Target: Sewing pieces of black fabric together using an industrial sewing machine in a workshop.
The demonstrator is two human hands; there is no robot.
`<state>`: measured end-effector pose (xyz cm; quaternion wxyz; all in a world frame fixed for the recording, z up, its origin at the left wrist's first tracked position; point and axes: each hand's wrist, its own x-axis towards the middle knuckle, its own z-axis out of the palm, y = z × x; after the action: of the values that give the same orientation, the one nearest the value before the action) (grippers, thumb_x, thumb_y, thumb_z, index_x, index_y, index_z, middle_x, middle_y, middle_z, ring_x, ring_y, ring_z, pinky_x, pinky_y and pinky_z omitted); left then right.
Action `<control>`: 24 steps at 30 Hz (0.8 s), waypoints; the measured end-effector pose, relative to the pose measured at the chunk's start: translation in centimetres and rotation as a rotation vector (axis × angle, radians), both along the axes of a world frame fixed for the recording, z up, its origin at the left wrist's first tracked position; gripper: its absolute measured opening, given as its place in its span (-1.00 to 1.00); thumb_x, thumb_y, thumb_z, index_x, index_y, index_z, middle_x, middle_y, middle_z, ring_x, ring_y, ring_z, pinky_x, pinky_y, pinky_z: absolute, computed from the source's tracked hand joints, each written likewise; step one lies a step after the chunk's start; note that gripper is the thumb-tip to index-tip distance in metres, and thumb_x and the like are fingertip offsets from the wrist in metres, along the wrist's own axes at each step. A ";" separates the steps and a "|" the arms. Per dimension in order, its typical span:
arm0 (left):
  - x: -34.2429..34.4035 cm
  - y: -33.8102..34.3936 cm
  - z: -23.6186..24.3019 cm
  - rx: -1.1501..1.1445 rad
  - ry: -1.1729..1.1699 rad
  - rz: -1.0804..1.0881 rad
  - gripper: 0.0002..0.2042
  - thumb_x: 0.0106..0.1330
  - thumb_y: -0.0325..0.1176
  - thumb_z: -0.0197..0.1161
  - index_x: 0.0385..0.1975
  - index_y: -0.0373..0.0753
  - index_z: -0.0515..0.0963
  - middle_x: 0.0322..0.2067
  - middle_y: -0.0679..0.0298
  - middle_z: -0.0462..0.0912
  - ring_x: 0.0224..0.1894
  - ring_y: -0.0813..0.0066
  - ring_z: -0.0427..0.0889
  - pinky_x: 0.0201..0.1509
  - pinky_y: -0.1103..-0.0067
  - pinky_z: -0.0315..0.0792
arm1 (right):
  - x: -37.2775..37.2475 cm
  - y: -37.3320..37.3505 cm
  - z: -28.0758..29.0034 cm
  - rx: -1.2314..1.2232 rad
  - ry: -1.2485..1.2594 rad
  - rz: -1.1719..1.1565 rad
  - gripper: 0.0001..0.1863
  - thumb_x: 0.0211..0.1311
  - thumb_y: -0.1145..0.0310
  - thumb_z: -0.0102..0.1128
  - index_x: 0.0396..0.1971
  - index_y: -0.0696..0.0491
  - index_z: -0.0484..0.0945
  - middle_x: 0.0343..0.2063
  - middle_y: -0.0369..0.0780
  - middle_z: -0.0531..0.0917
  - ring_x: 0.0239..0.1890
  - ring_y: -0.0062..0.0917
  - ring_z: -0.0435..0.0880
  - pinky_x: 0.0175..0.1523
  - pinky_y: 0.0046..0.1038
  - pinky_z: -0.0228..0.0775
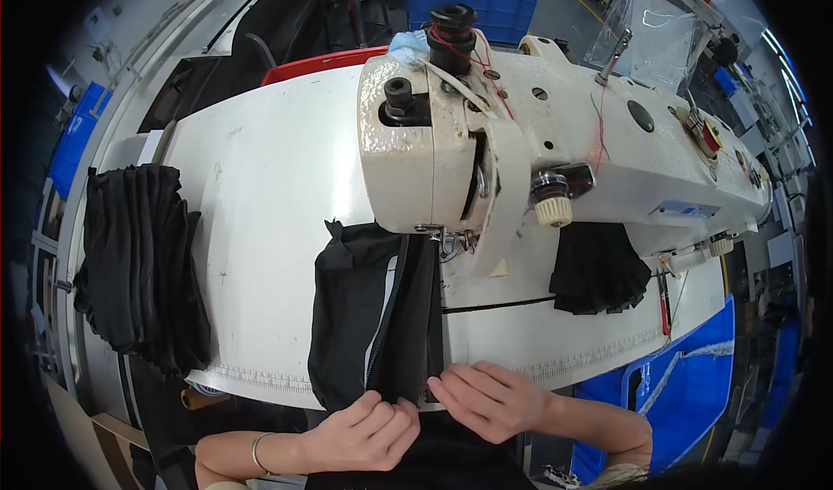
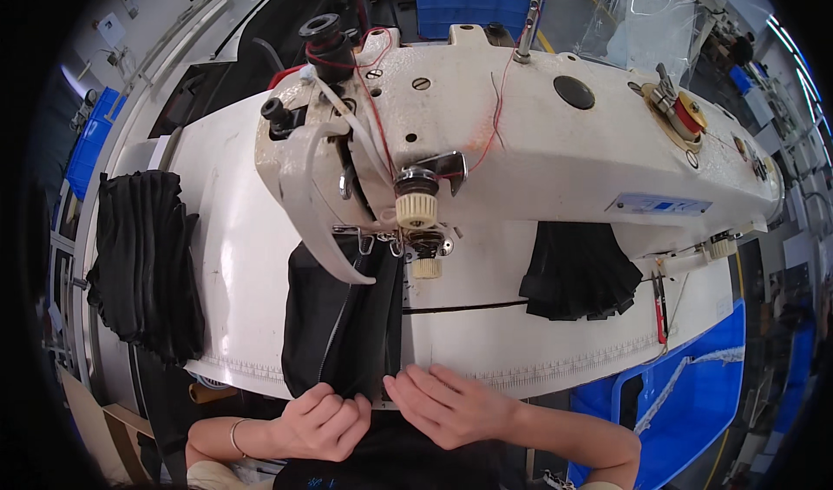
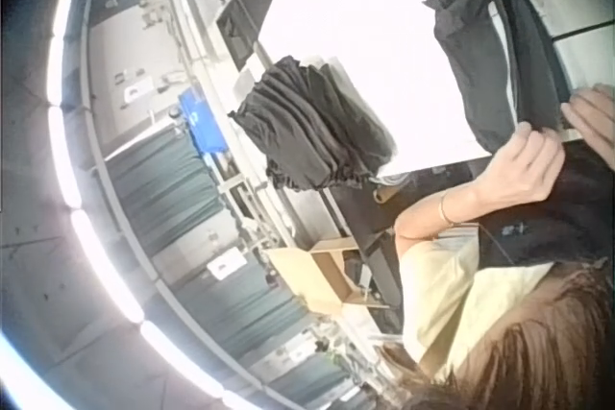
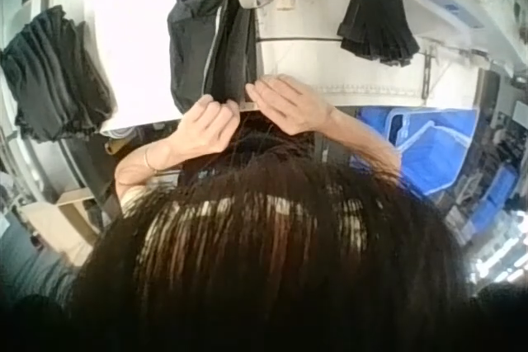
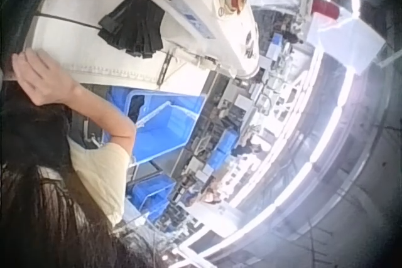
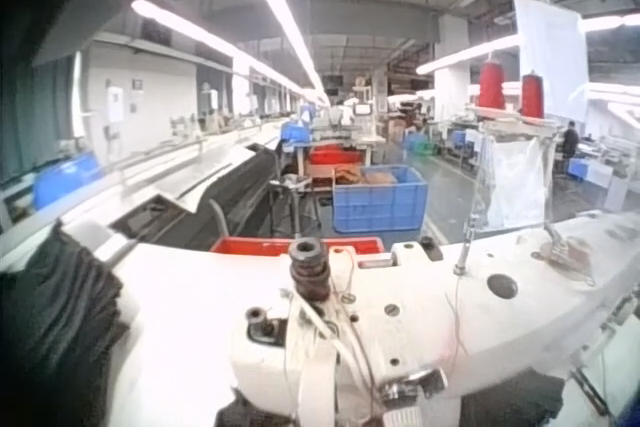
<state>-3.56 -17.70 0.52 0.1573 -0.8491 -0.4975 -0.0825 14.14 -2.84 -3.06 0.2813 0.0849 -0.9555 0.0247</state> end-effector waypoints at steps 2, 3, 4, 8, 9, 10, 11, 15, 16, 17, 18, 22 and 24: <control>0.3 -0.4 -1.1 0.099 -0.071 0.059 -0.93 -0.05 -0.42 0.16 -0.57 -0.21 0.56 -0.53 0.37 0.37 -0.43 0.52 0.39 -0.09 0.61 0.38 | 0.2 -0.4 0.3 -0.026 0.015 -0.030 -0.67 0.01 0.41 0.13 -0.19 0.21 0.59 -0.24 -0.19 0.58 -0.17 -0.46 0.58 -0.17 -0.53 0.42; 0.4 -0.4 -1.4 0.168 -0.150 0.060 -0.87 -0.13 -0.45 0.20 -0.52 -0.22 0.59 -0.50 0.36 0.38 -0.44 0.51 0.39 -0.14 0.60 0.40 | 0.2 -0.5 0.5 -0.038 0.040 -0.045 -0.69 0.02 0.41 0.13 -0.20 0.20 0.60 -0.24 -0.19 0.59 -0.17 -0.46 0.59 -0.18 -0.54 0.42; 0.6 -0.4 -1.8 0.235 -0.229 0.068 -0.78 -0.21 -0.49 0.24 -0.47 -0.23 0.62 -0.47 0.35 0.40 -0.45 0.50 0.40 -0.20 0.58 0.43 | 0.1 -0.5 0.5 -0.052 0.063 -0.051 -0.70 0.03 0.41 0.13 -0.22 0.19 0.60 -0.25 -0.19 0.59 -0.17 -0.46 0.60 -0.19 -0.54 0.42; 0.9 -0.4 -2.8 0.323 -0.322 0.060 -0.74 -0.25 -0.52 0.26 -0.44 -0.25 0.64 -0.44 0.32 0.39 -0.46 0.50 0.42 -0.23 0.57 0.46 | 0.1 -0.4 0.8 -0.042 0.079 -0.048 -0.74 0.05 0.42 0.12 -0.25 0.19 0.61 -0.26 -0.20 0.60 -0.18 -0.46 0.61 -0.20 -0.55 0.42; 0.8 -0.4 -2.8 0.299 -0.368 0.055 -0.73 -0.25 -0.54 0.26 -0.43 -0.27 0.63 -0.43 0.29 0.44 -0.44 0.47 0.45 -0.24 0.57 0.47 | 0.1 -0.4 0.8 -0.055 0.091 -0.045 -0.75 0.05 0.42 0.12 -0.26 0.18 0.61 -0.26 -0.20 0.61 -0.19 -0.46 0.62 -0.20 -0.55 0.42; 0.8 -0.1 -2.6 0.273 -0.418 0.048 -0.73 -0.25 -0.56 0.25 -0.42 -0.28 0.62 -0.41 0.25 0.48 -0.43 0.45 0.49 -0.24 0.56 0.48 | 0.1 -0.4 0.8 -0.067 0.101 -0.045 -0.76 0.05 0.42 0.12 -0.28 0.18 0.62 -0.27 -0.19 0.61 -0.19 -0.46 0.62 -0.21 -0.56 0.42; 0.6 0.3 -2.3 0.248 -0.473 0.071 -0.71 -0.23 -0.59 0.21 -0.38 -0.31 0.61 -0.38 0.20 0.52 -0.42 0.40 0.52 -0.26 0.54 0.48 | 0.1 -0.4 0.8 -0.067 0.101 -0.044 -0.76 0.05 0.42 0.12 -0.28 0.18 0.62 -0.27 -0.19 0.61 -0.19 -0.46 0.62 -0.21 -0.56 0.42; -2.1 0.9 0.0 -0.099 -0.932 0.303 -0.60 -0.18 -0.76 0.04 -0.24 -0.43 0.54 -0.33 0.03 0.59 -0.40 0.27 0.56 -0.31 0.51 0.47 | 0.4 -0.6 0.2 -0.072 0.014 0.005 -0.76 -0.01 0.42 0.13 -0.32 0.20 0.60 -0.27 -0.19 0.59 -0.16 -0.43 0.59 -0.15 -0.52 0.41; -3.2 1.5 0.8 -0.071 -1.101 0.404 -0.61 -0.11 -0.80 -0.03 -0.24 -0.41 0.55 -0.39 0.04 0.57 -0.43 0.30 0.54 -0.34 0.57 0.43 | 0.5 -0.6 -0.2 -0.036 -0.070 0.031 -0.76 -0.04 0.42 0.13 -0.33 0.20 0.59 -0.27 -0.18 0.59 -0.14 -0.41 0.57 -0.12 -0.51 0.40; -4.7 2.3 1.5 0.049 -1.088 0.453 -0.60 -0.06 -0.83 -0.09 -0.24 -0.40 0.55 -0.43 0.07 0.54 -0.46 0.34 0.50 -0.37 0.65 0.40 | 0.6 -0.6 -0.3 -0.040 -0.074 0.028 -0.76 -0.04 0.42 0.13 -0.33 0.20 0.59 -0.27 -0.18 0.59 -0.14 -0.41 0.57 -0.12 -0.51 0.40; -5.4 2.9 2.8 0.119 -1.010 0.513 -0.59 -0.10 -0.84 -0.08 -0.26 -0.39 0.56 -0.44 0.12 0.54 -0.48 0.37 0.46 -0.37 0.68 0.37 | 0.8 -0.5 -0.4 -0.041 -0.115 0.026 -0.74 -0.06 0.42 0.13 -0.34 0.21 0.58 -0.27 -0.17 0.58 -0.13 -0.40 0.55 -0.10 -0.50 0.39; -3.9 2.6 4.0 0.018 -0.375 0.048 -0.79 -0.06 -0.60 0.18 -0.38 -0.33 0.60 -0.30 0.16 0.61 -0.44 0.47 0.45 -0.41 0.67 0.35 | 0.9 -0.9 -0.8 -0.046 -0.148 -0.008 -0.72 -0.09 0.42 0.13 -0.33 0.23 0.57 -0.26 -0.16 0.57 -0.09 -0.37 0.54 -0.07 -0.47 0.39; -1.4 1.8 1.5 0.035 -0.200 -0.054 -0.84 0.00 -0.47 0.21 -0.40 -0.33 0.60 -0.22 0.11 0.62 -0.39 0.49 0.50 -0.43 0.70 0.35 | 0.9 -1.0 -0.8 -0.090 -0.134 -0.007 -0.72 -0.09 0.42 0.12 -0.33 0.24 0.57 -0.25 -0.15 0.57 -0.06 -0.35 0.55 -0.05 -0.45 0.40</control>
<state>-4.93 -15.93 2.01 0.1193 -0.8467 -0.4864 -0.1796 15.03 -3.82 -3.86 0.2204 0.0669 -0.9704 0.0725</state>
